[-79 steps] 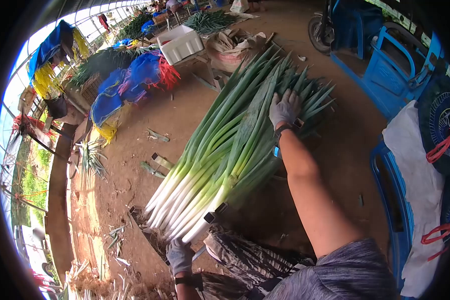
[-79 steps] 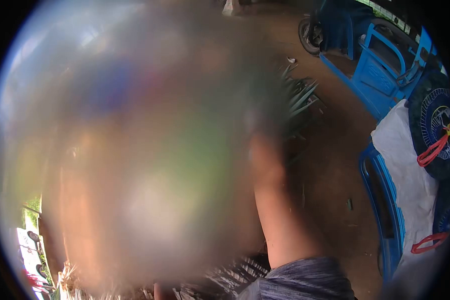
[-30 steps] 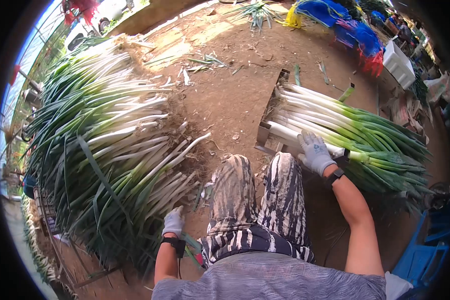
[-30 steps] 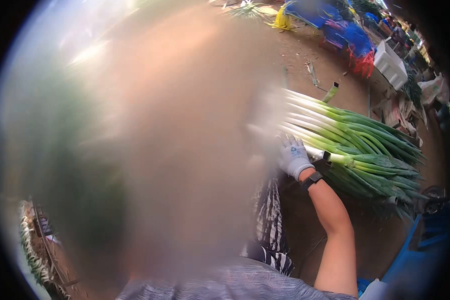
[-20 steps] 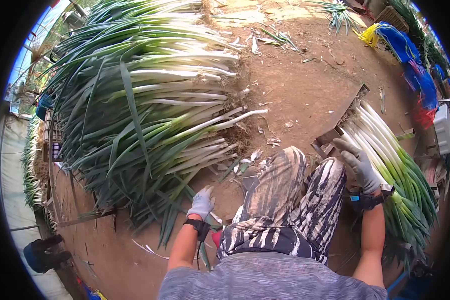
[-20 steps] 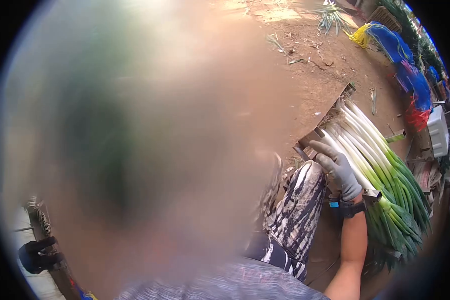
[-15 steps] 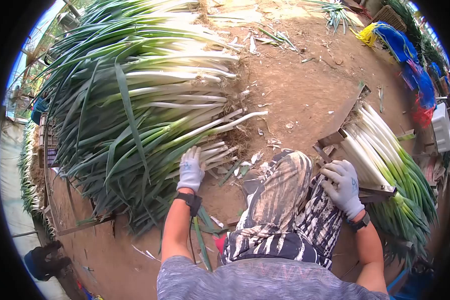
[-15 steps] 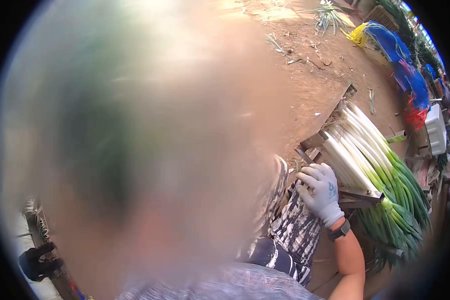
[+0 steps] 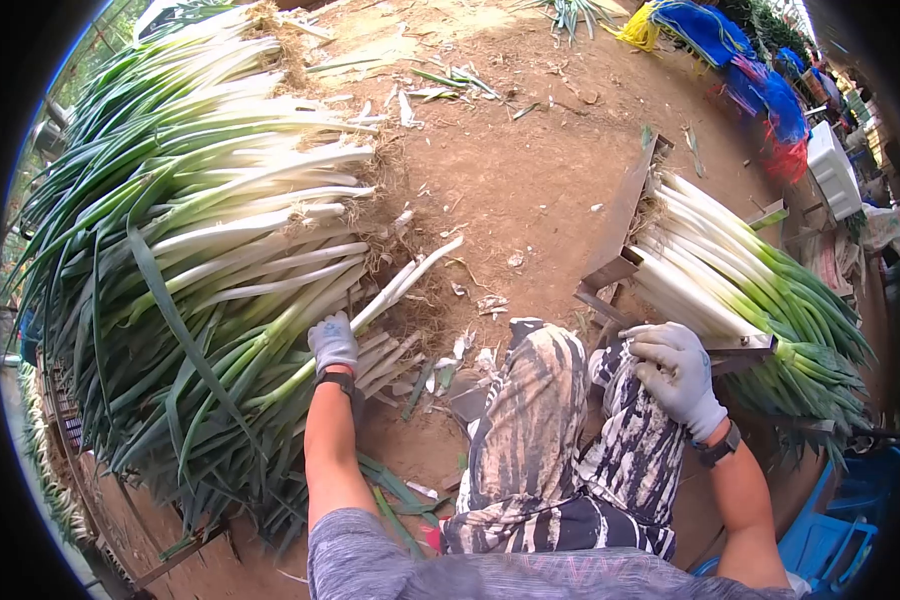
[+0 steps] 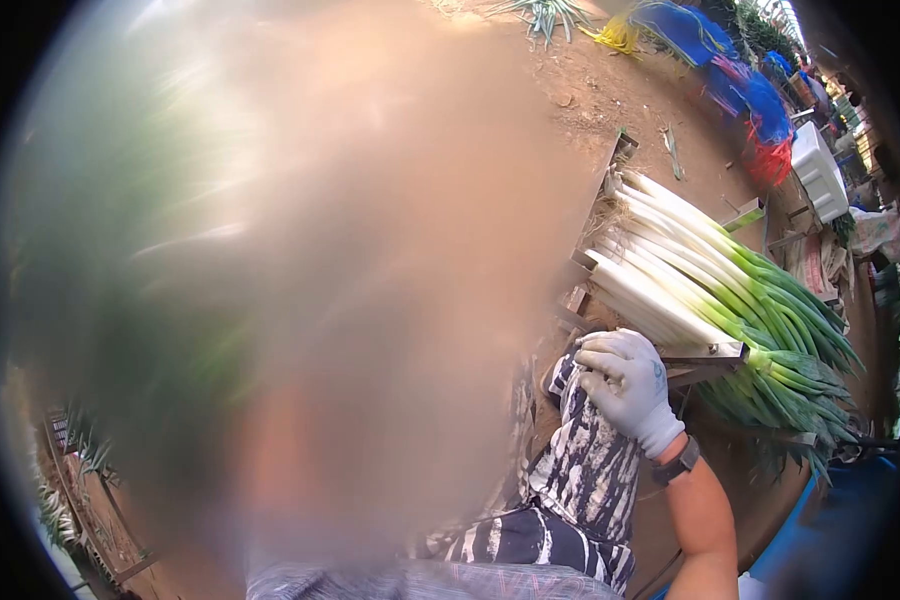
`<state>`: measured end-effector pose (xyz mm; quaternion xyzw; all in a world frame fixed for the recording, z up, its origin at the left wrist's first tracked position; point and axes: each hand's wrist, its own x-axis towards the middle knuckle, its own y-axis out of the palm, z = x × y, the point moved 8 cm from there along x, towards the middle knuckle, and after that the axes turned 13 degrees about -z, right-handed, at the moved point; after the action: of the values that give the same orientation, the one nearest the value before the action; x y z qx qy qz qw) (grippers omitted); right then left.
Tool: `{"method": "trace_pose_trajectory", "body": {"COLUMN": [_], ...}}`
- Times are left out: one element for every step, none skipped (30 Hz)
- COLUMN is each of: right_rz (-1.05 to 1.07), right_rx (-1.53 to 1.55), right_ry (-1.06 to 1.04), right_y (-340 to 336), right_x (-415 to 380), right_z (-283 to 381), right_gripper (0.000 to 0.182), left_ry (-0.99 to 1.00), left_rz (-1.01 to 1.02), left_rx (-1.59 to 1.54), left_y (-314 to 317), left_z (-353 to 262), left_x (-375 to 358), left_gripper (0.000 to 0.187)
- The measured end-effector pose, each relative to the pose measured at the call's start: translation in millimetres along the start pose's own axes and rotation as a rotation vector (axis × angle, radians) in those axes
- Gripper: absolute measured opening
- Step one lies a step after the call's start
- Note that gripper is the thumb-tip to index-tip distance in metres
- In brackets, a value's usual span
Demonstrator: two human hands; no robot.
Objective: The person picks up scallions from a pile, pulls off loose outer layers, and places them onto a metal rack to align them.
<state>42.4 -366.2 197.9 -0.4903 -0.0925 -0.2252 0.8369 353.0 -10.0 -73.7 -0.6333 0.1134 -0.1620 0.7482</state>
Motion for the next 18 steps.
{"method": "trace_pose_trajectory", "body": {"right_rz": [-0.006,-0.004,-0.004,-0.004,-0.009,-0.011,-0.010,-0.008,0.019,0.049,0.078,0.105,0.184,0.237,0.286,0.332,0.477,0.488], "right_rx": [0.006,0.017,0.029,0.038,0.055,0.058,0.059,0.057,0.039,0.006,-0.026,-0.057,-0.086,-0.034,0.017,0.069,0.203,0.282], "right_ry": [0.013,0.019,0.024,0.029,0.027,0.017,0.007,-0.002,-0.006,-0.018,-0.031,-0.050,-0.032,-0.034,-0.036,-0.033,-0.010,-0.011], "right_y": [0,1,2,3,4,5,6,5,8,10,12,13,18,21,26,31,43,48], "right_x": [0,1,1,2,4,6,8,9,8,7,7,9,8,8,9,9,6,7], "right_z": [-2,-2,-4,-5,-7,-6,-3,-1,-2,-1,1,5,6,15,26,36,48,59], "right_gripper": [0.020,0.020,0.020,0.020,0.020,0.020,0.020,0.020,0.021,0.022,0.024,0.026,0.032,0.039,0.045,0.053,0.064,0.064], "left_ry": [0.030,0.057,0.032,0.050,0.036,0.062,0.026,-0.065,-0.123,-0.184,-0.195,-0.208,-0.219,-0.201,-0.178,-0.150,-0.126,-0.060], "left_rz": [0.035,0.067,0.185,0.186,0.121,0.156,0.184,0.249,0.294,0.338,0.325,0.304,0.281,0.271,0.260,0.253,0.385,0.371], "left_rx": [-0.027,-0.052,-0.145,-0.154,-0.308,-0.334,-0.441,-0.535,-0.625,-0.716,-0.825,-0.934,-1.038,-1.077,-1.115,-1.150,-1.124,-1.194], "left_y": [-30,-52,-53,-62,-85,-89,-103,-113,-126,-137,-146,-156,-167,-179,-194,-209,-214,-220], "left_z": [-6,-13,-21,-30,-40,-48,-54,-60,-64,-67,-71,-74,-76,-79,-82,-84,-89,-95], "left_x": [-10,-17,-28,-45,-62,-76,-90,-103,-115,-129,-140,-149,-156,-161,-164,-166,-172,-174], "left_gripper": [0.015,0.019,0.028,0.029,0.026,0.027,0.028,0.033,0.035,0.038,0.040,0.042,0.044,0.044,0.045,0.046,0.042,0.041]}}
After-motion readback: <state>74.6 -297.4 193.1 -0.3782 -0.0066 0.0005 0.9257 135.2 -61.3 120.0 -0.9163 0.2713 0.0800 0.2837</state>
